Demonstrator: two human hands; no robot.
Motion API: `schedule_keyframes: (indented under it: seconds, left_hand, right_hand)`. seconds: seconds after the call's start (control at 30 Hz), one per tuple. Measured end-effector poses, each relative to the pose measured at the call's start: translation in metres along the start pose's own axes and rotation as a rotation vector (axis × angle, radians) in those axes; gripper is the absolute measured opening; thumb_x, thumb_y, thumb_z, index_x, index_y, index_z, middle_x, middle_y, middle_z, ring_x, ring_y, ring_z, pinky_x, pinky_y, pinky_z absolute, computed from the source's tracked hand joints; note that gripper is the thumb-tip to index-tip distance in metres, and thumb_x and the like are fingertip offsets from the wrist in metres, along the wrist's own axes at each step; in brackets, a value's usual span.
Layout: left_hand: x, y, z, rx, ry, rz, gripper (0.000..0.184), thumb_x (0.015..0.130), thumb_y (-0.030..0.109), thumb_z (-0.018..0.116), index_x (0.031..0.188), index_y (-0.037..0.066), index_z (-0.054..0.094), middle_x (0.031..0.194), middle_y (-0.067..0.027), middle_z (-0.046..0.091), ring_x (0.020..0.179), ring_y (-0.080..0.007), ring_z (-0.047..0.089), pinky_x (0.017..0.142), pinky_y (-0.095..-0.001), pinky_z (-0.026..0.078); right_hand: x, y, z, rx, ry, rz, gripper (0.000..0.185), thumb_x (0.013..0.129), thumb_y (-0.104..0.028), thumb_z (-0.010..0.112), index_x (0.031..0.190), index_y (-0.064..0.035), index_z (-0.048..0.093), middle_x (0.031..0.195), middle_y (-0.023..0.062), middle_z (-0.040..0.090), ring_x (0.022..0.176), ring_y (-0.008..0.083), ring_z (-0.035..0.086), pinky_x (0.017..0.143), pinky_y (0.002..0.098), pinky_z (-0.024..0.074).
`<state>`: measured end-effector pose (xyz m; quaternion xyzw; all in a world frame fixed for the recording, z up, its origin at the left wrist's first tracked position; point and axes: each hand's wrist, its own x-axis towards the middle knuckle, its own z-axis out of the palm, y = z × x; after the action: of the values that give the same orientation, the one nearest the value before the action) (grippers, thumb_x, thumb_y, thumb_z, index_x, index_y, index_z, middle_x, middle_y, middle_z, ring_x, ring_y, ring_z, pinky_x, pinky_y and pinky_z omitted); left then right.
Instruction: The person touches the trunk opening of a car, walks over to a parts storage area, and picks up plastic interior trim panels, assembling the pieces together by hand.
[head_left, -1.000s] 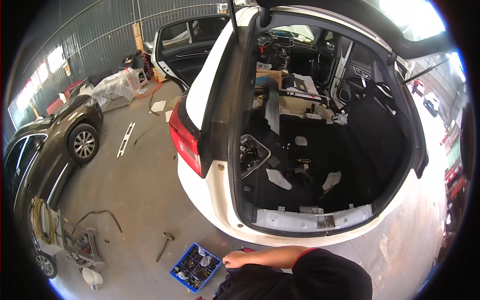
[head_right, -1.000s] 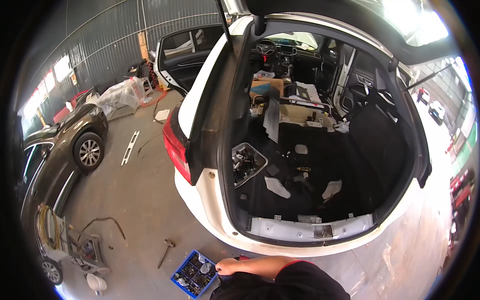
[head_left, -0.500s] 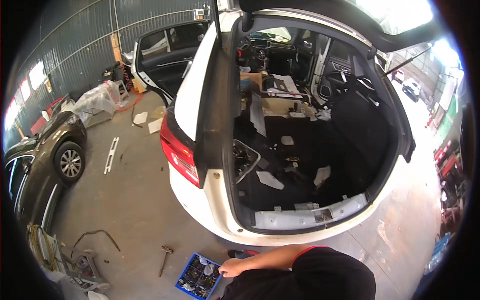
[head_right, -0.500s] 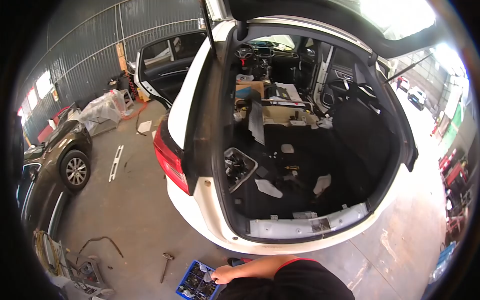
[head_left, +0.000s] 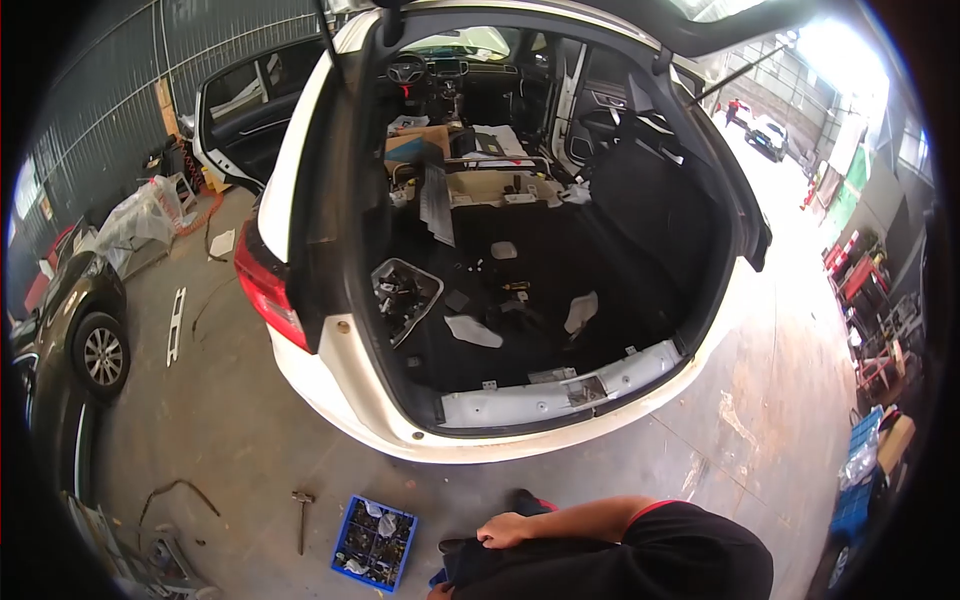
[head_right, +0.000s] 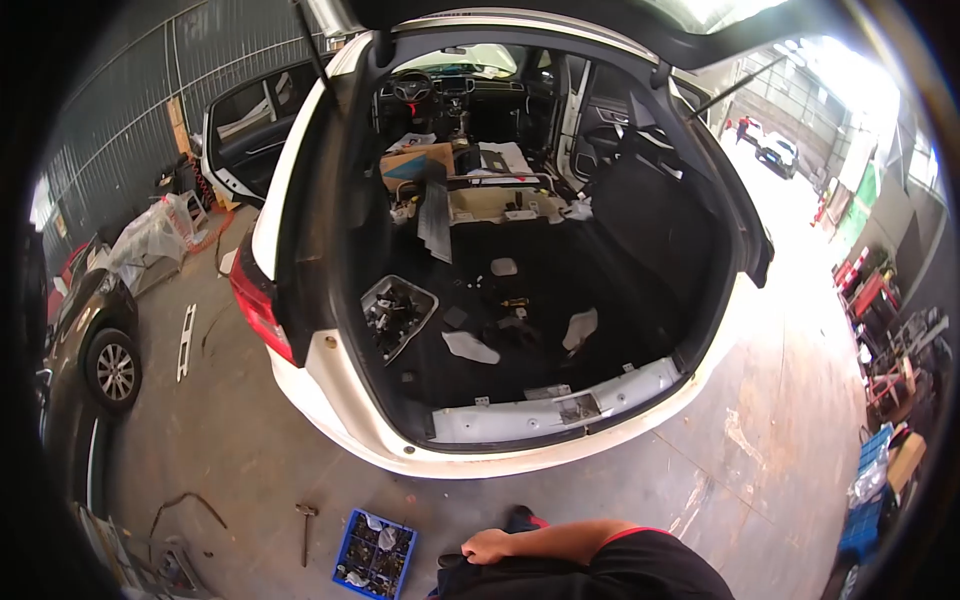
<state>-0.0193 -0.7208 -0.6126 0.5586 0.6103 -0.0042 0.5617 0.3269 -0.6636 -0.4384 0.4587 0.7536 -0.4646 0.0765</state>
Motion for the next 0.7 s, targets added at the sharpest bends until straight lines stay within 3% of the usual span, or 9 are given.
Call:
schedule_keyframes:
  seconds: [0.23,0.33,0.43,0.5,0.57,0.63,0.7]
  left_hand:
    - [-0.008,0.056,0.067,0.108,-0.003,0.001,0.047,0.086,0.032,0.062,0.121,0.001,0.065,0.115,-0.021,0.068,0.112,-0.0329,0.064,0.097,-0.0385,0.049]
    - [-0.036,0.08,0.13,0.118,-0.011,-0.046,0.047,0.086,0.033,0.062,0.121,0.001,0.065,0.117,-0.0213,0.068,0.113,-0.0331,0.064,0.098,-0.039,0.048]
    - [-0.045,0.134,0.174,0.301,-0.032,-0.063,0.052,0.089,0.042,0.059,0.125,0.005,0.064,0.124,-0.0225,0.064,0.119,-0.0361,0.059,0.102,-0.0425,0.045]
    - [-0.039,0.135,0.21,0.351,-0.005,-0.059,0.052,0.09,0.044,0.057,0.128,0.008,0.062,0.128,-0.022,0.062,0.121,-0.0376,0.058,0.104,-0.044,0.045]
    - [-0.028,0.139,0.234,0.328,0.008,-0.061,0.054,0.091,0.044,0.057,0.133,0.009,0.059,0.132,-0.0207,0.06,0.123,-0.0379,0.056,0.105,-0.0443,0.043]
    - [-0.028,0.168,0.242,0.292,0.022,-0.069,0.054,0.091,0.044,0.057,0.132,0.009,0.059,0.132,-0.0207,0.06,0.124,-0.0375,0.056,0.106,-0.0437,0.043]
    - [-0.02,0.193,0.24,0.273,-0.023,-0.055,0.054,0.09,0.045,0.058,0.131,0.009,0.061,0.132,-0.0206,0.06,0.124,-0.0367,0.055,0.106,-0.0423,0.042]
  right_hand:
    - [-0.064,0.04,0.005,0.105,0.091,-0.039,0.035,0.092,-0.037,0.054,0.114,-0.0123,0.065,0.107,0.0168,0.069,0.101,0.0373,0.065,0.086,0.0487,0.0503]
    - [-0.114,0.083,0.022,0.155,0.097,-0.02,0.035,0.093,-0.038,0.053,0.116,-0.0128,0.064,0.11,0.017,0.069,0.102,0.0378,0.064,0.087,0.0482,0.0499]
    - [-0.174,0.149,0.057,0.171,0.112,0.036,0.039,0.092,-0.04,0.053,0.12,-0.0153,0.063,0.111,0.017,0.068,0.106,0.0377,0.063,0.091,0.0482,0.0499]
    - [-0.21,0.195,0.089,0.185,0.061,0.213,0.041,0.093,-0.043,0.051,0.118,-0.0146,0.065,0.112,0.0171,0.068,0.107,0.0376,0.063,0.092,0.0475,0.0499]
    - [-0.247,0.238,0.114,0.353,0.192,0.349,0.043,0.091,-0.047,0.051,0.115,-0.0154,0.068,0.114,0.0158,0.069,0.108,0.0358,0.063,0.092,0.0466,0.0503]
    - [-0.283,0.275,0.122,0.379,0.315,0.448,0.041,0.089,-0.043,0.053,0.115,-0.0167,0.07,0.113,0.0148,0.069,0.109,0.0349,0.064,0.093,0.0454,0.0509]
    - [-0.306,0.317,0.144,0.41,0.315,0.716,0.037,0.087,-0.038,0.054,0.112,-0.0173,0.072,0.114,0.0143,0.069,0.111,0.0343,0.063,0.094,0.0436,0.051]
